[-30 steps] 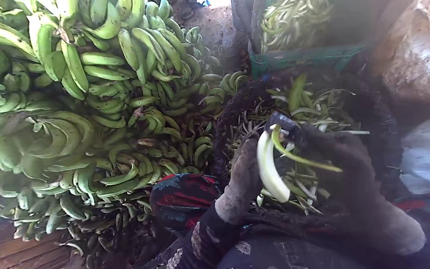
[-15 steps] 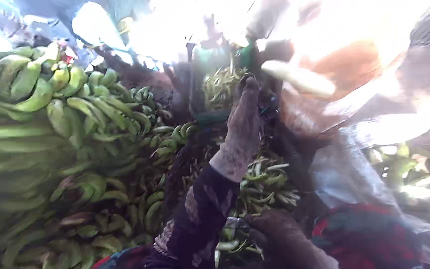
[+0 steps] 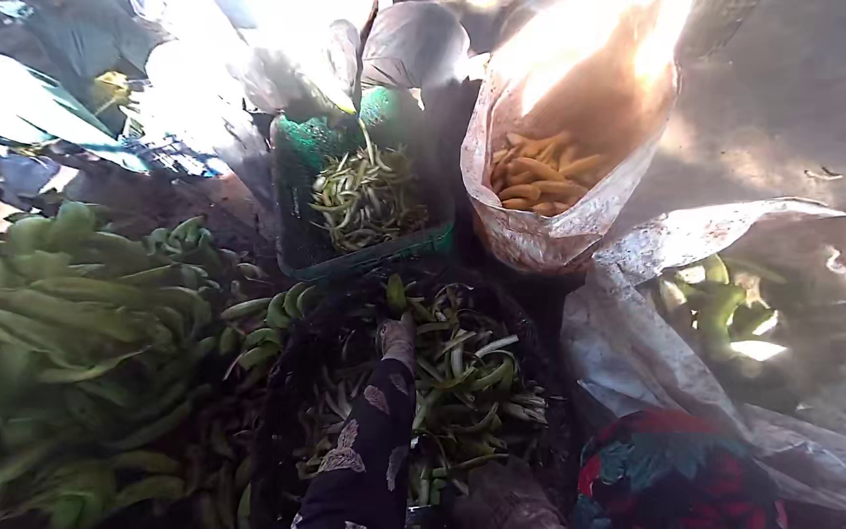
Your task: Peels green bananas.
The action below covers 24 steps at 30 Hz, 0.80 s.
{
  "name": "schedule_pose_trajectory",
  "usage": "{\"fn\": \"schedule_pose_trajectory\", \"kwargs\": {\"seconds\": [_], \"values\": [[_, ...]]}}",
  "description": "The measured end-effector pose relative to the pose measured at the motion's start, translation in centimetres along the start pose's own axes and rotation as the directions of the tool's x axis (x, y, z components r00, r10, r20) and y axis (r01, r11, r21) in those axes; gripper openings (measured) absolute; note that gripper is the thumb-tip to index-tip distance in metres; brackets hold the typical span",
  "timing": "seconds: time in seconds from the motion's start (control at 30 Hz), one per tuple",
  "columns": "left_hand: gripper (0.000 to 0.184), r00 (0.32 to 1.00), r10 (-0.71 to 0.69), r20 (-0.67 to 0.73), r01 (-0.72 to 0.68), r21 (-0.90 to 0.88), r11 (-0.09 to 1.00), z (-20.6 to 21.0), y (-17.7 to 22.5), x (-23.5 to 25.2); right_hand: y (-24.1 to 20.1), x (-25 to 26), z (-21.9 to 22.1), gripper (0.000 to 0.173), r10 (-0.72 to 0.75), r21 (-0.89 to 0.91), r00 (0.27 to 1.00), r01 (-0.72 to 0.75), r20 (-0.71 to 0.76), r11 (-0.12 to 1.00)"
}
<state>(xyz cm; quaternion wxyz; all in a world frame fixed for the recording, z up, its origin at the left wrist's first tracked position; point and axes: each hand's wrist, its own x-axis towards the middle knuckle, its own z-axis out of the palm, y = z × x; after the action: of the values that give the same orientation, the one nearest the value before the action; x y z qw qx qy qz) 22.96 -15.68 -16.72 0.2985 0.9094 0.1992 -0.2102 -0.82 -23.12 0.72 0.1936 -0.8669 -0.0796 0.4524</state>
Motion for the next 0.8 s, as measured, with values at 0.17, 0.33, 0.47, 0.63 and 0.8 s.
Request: {"fn": "schedule_pose_trajectory", "kwargs": {"seconds": [0.17, 0.33, 0.47, 0.63, 0.8], "values": [[0.069, 0.986, 0.089, -0.143, -0.153, -0.538, 0.829, -1.9, -2.4, -3.0, 0.2, 0.0, 0.2, 0.042, 0.011, -0.012, 1.0, -0.011, -0.007, 1.0], [0.054, 0.938, 0.229, -0.261, -0.347, -0.733, 0.586, -8.8, -5.7, -6.9, 0.4, -0.2, 0.8, 0.043, -0.045, 0.028, 0.995, 0.048, -0.089, 0.998], [0.041, 0.899, 0.302, -0.316, -0.408, -0.854, 0.323, -13.3, -9.0, -10.5, 0.3, -0.4, 1.9, 0.044, -0.183, 0.13, 0.924, 0.238, -0.337, 0.963], [0.046, 0.877, 0.305, -0.372, -0.419, -0.902, 0.104, -15.0, -11.9, -13.6, -1.5, 0.5, 3.9, 0.043, -0.168, 0.464, 0.731, 0.575, -0.662, 0.673], [0.063, 0.75, 0.247, -0.613, -0.647, -0.758, 0.082, -15.8, -12.6, -16.9, -4.7, 0.5, 4.6, 0.035, -0.072, 0.646, 0.804, 0.524, -0.59, 0.555]]}}
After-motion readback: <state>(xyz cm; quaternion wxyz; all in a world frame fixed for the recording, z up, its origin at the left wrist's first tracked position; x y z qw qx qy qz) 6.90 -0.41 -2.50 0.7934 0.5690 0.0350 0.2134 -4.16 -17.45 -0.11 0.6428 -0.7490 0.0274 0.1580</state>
